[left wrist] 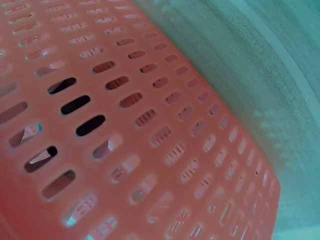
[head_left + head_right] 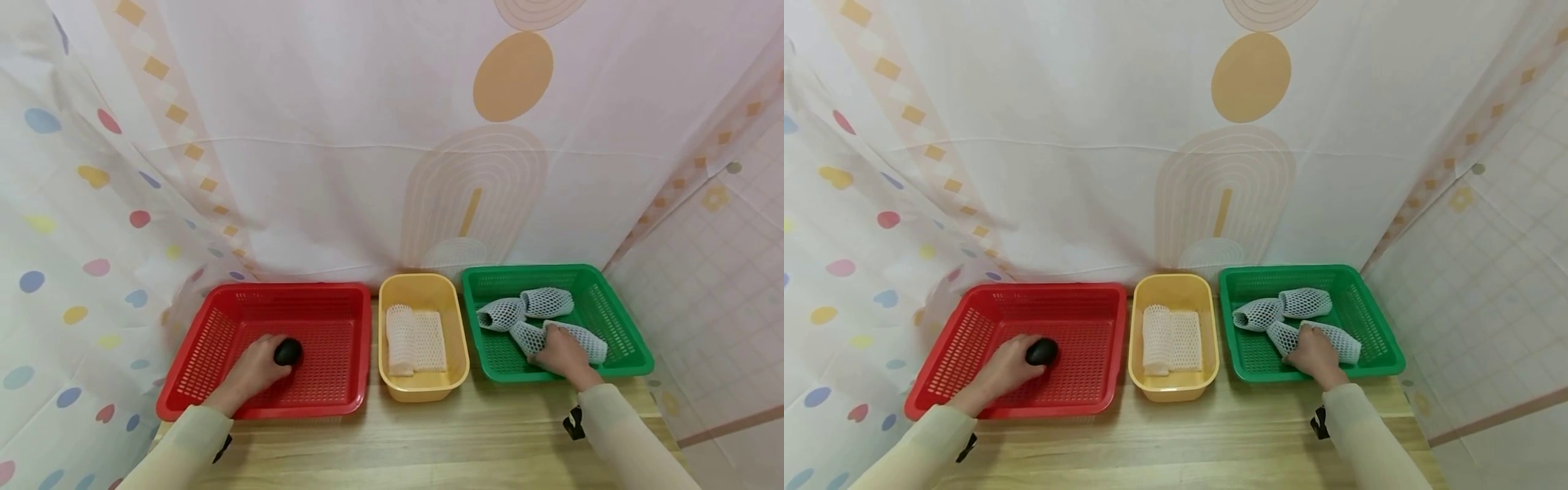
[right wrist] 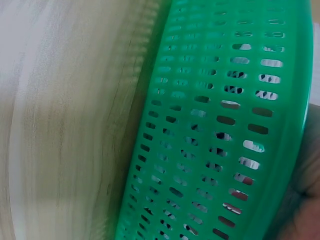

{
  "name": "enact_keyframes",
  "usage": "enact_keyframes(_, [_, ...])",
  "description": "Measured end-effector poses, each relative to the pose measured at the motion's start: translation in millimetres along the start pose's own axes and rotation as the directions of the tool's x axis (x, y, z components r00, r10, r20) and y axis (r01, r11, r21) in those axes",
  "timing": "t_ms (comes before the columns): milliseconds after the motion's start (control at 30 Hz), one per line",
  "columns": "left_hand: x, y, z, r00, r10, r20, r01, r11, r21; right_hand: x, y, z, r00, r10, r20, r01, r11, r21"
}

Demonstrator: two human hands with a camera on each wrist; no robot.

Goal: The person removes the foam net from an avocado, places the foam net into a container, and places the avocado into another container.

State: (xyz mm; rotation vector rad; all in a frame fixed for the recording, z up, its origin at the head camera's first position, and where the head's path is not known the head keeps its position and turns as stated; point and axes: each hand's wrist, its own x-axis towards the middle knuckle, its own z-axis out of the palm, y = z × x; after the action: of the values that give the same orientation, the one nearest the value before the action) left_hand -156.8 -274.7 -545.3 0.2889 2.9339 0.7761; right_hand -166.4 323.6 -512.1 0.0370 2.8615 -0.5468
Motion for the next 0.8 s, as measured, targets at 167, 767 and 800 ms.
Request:
enact_keyframes(167, [-1.5,-1.1,-1.6,1.000,0.008,0.013,-0.008,1.000,0.003,1.5,-2.6,0.1,1.000,-0.004,0.008,0.004,1.000,-0.016])
enact_keyframes(767, [-3.2,-0.6,-7.0,0.997,-0.051,0.058,0.048,0.998,0.041,5.9,1.5,0.6,0.997,0.043,0.061,-0.047,0.997,0.060])
enact_keyframes(800, [-3.2,-0.5,-7.5,0.997,-0.053,0.061,0.051,0.998,0.040,6.0,2.3,0.1,0.997,0.054,0.059,-0.058,0.997,0.059])
